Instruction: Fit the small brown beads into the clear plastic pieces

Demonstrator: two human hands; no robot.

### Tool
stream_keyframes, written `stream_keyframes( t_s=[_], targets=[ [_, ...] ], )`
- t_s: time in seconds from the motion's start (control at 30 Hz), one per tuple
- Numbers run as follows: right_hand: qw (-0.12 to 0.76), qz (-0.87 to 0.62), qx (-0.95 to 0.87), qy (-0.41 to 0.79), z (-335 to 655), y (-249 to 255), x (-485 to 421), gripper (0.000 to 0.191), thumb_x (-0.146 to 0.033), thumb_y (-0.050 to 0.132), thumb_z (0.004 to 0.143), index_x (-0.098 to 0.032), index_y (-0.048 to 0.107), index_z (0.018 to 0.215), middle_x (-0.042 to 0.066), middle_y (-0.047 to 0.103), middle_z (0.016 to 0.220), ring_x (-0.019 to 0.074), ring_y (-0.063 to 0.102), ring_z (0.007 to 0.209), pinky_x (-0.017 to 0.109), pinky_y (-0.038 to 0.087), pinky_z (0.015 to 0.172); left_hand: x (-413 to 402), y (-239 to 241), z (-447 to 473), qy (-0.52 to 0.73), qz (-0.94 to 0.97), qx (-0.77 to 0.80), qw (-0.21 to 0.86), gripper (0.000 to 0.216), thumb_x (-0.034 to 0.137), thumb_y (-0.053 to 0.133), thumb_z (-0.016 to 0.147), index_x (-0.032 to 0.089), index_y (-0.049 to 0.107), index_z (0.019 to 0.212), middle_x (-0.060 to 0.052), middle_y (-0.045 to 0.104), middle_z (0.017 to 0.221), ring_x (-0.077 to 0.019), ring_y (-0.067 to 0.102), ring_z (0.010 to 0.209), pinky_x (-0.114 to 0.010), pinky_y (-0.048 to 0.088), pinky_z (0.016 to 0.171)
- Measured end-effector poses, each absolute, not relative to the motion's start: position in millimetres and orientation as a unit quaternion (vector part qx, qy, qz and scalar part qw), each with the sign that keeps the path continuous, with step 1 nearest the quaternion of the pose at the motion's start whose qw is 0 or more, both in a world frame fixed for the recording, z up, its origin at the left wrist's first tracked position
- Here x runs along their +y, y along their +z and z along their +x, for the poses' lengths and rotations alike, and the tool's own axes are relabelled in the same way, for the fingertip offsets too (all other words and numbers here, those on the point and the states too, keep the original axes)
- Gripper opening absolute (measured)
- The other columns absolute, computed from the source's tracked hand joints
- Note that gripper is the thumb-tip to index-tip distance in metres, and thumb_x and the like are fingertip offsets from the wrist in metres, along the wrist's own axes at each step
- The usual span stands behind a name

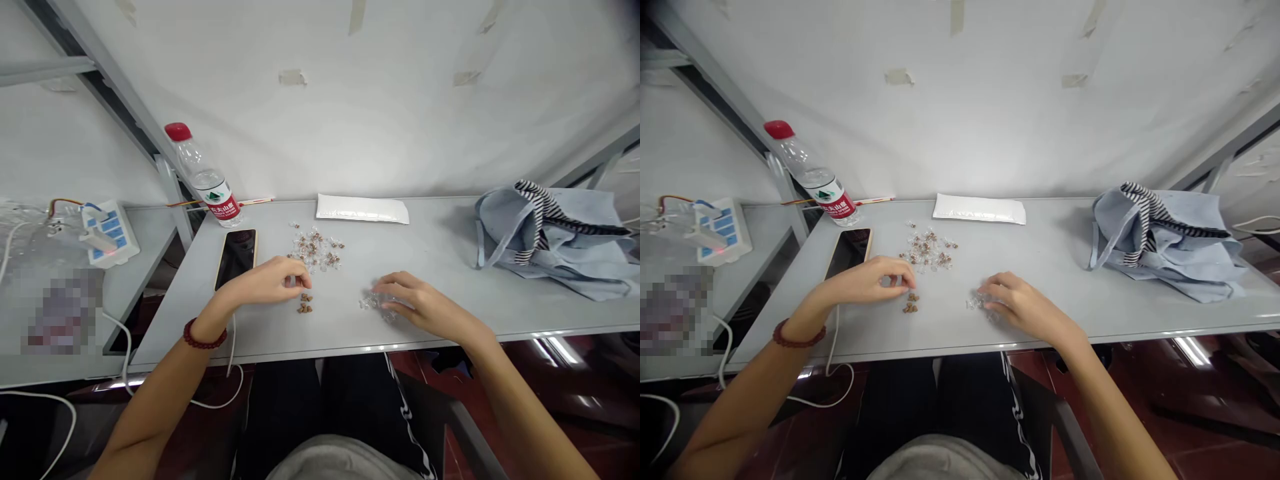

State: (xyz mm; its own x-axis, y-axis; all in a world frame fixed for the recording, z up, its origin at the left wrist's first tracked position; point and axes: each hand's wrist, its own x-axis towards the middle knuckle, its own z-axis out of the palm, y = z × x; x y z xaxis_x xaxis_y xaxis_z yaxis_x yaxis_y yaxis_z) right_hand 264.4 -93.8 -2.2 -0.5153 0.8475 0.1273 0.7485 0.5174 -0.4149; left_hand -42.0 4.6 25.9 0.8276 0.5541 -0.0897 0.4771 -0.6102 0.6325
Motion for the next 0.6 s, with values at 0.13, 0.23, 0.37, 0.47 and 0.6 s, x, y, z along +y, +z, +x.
stream_keyframes(
  t_s=[0.13,0.23,0.37,0.47,0.6],
  targets=[
    [0.193,-0.477,-0.850,0.112,254,-13,-108,0.043,-0.041,0.052,0.091,-0.024,0.051,0.130,0.015,0.051,0.126,0.0282,0.052,0.115,0.048,0.047,0.095,1,25,-47,-0.005,0.909,0.256,0.327,0.024,0.024,0.064,0.079,0.022,0.064,0.103,-0.003,0.060,0.105,-0.0190,0.051,0.103,-0.028,0.042,0.088],
    [0.200,-0.496,-0.842,0.067,249,-28,-112,0.063,-0.051,0.053,0.087,-0.023,0.034,0.140,0.019,0.038,0.140,0.0342,0.036,0.132,0.055,0.040,0.101,-1,16,-43,-0.031,0.910,0.246,0.332,0.032,0.023,0.069,0.075,0.024,0.063,0.107,-0.003,0.055,0.110,-0.0206,0.046,0.109,-0.028,0.040,0.091],
    [0.154,-0.498,-0.852,0.045,243,-41,-105,0.073,-0.057,0.049,0.087,-0.018,0.024,0.144,0.024,0.028,0.147,0.0378,0.017,0.141,0.065,0.026,0.105,1,6,-36,-0.018,0.910,0.231,0.343,0.019,0.016,0.068,0.076,0.022,0.067,0.094,-0.003,0.059,0.098,-0.0193,0.050,0.100,-0.027,0.040,0.088],
    [0.140,-0.496,-0.855,0.065,236,-41,-92,0.066,-0.054,0.045,0.090,-0.018,0.027,0.142,0.023,0.030,0.147,0.0368,0.015,0.142,0.067,0.021,0.106,4,2,-33,0.006,0.911,0.203,0.360,0.009,0.015,0.064,0.080,0.020,0.068,0.085,-0.002,0.062,0.085,-0.0174,0.054,0.088,-0.028,0.040,0.083],
    [0.149,-0.480,-0.859,0.097,225,-40,-75,0.054,-0.048,0.043,0.093,-0.018,0.036,0.136,0.021,0.037,0.143,0.0344,0.023,0.141,0.063,0.026,0.107,8,1,-31,0.023,0.912,0.203,0.357,0.007,0.018,0.063,0.081,0.019,0.069,0.083,-0.003,0.063,0.085,-0.0170,0.056,0.085,-0.028,0.042,0.079]
  ],
)
